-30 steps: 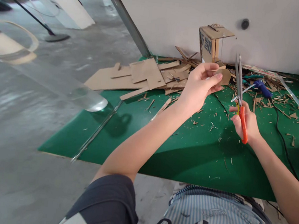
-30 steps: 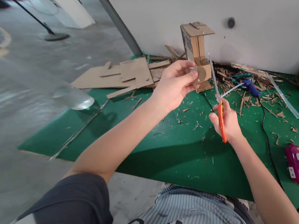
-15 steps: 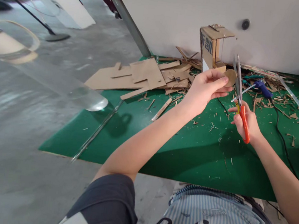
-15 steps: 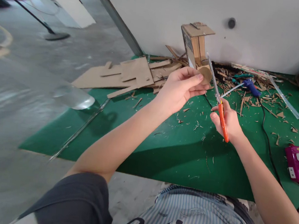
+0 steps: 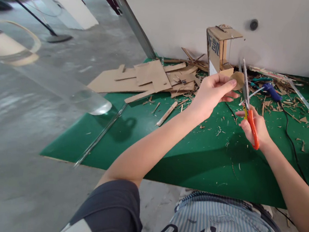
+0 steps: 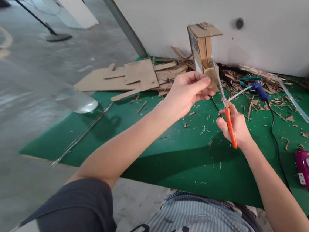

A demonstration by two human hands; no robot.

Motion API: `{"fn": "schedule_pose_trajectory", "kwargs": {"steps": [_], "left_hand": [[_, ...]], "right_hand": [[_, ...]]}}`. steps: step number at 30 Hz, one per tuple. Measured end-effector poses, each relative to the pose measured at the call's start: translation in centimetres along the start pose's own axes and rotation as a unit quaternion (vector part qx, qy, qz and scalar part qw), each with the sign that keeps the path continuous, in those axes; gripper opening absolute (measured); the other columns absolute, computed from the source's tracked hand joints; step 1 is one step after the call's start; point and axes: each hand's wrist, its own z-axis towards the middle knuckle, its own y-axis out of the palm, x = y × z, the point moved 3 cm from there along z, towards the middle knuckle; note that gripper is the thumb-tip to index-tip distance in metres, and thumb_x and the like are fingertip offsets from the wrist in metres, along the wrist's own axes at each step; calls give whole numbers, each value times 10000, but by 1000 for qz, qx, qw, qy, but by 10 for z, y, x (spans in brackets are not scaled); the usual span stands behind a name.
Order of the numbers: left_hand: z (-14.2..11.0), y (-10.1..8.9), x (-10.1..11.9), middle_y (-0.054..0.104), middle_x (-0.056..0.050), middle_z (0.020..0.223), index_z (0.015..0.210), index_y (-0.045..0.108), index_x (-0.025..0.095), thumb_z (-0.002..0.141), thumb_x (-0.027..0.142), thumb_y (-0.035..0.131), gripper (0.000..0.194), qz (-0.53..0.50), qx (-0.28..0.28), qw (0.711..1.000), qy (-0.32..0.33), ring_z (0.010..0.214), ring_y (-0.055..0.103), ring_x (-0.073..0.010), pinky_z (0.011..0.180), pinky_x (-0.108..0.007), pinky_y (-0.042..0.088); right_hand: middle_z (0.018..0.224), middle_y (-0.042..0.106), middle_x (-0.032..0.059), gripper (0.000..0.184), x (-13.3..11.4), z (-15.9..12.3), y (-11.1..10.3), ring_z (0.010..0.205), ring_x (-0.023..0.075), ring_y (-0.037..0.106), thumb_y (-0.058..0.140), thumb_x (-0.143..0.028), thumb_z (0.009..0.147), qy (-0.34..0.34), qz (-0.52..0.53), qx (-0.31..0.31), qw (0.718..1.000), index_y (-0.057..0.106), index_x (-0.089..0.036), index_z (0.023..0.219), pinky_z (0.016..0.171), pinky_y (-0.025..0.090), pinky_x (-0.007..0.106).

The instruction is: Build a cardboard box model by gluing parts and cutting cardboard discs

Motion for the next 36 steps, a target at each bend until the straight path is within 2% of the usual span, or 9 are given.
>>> {"fn": "schedule_pose_trajectory", "kwargs": {"steps": [2,6,10,17,25,30,36], "left_hand": [[0,1,0,728,-4,811,957,630,201,898,308,737,162,4,2,1000,-4,814,758,-154,740,-254,593],[-2,2,0,723,0,825,932,616,189,902,273,732,146,9,-1,1000,-6,829,755,-137,767,-248,581],[-3,3,-1,723,-12,846,889,605,174,902,290,737,176,10,-5,1000,-10,820,753,-137,786,-267,578],[-4,5,-1,699,-6,775,855,614,164,883,270,760,183,-6,-5,1000,8,788,752,-144,821,-303,593],[-5,4,3,667,13,722,827,601,165,898,221,725,153,-4,-6,1000,6,748,741,-122,803,-280,593],[-1,2,1,633,29,687,893,622,183,881,225,729,116,-4,-7,1000,4,764,741,-138,797,-287,601],[-1,3,-1,646,2,756,878,619,191,885,239,722,113,-28,-7,999,17,824,743,-180,811,-339,594]], "right_hand": [[1109,753,144,944,1,0,0,1010,295,743,466,-862,828,2,3,6,1000,483,-158,1458,736,621,426],[1045,750,126,902,5,-1,0,829,245,742,471,-824,855,0,-8,18,1000,513,-154,1458,672,602,390],[885,734,72,852,2,-1,-1,696,204,695,461,-784,886,0,-11,19,1000,524,-141,1441,642,571,369],[675,620,27,934,-8,0,-3,549,192,583,367,-855,869,3,-83,38,996,594,-100,1370,606,487,391],[626,579,12,904,-5,1,-2,530,200,558,358,-855,876,3,-97,44,994,613,-114,1326,591,481,391],[626,594,17,854,-5,2,-3,526,203,568,380,-842,879,0,-114,52,992,635,-140,1293,598,490,393],[649,611,30,817,-5,1,0,554,212,575,384,-811,902,-9,-123,59,991,622,-141,1303,620,493,402]]}}
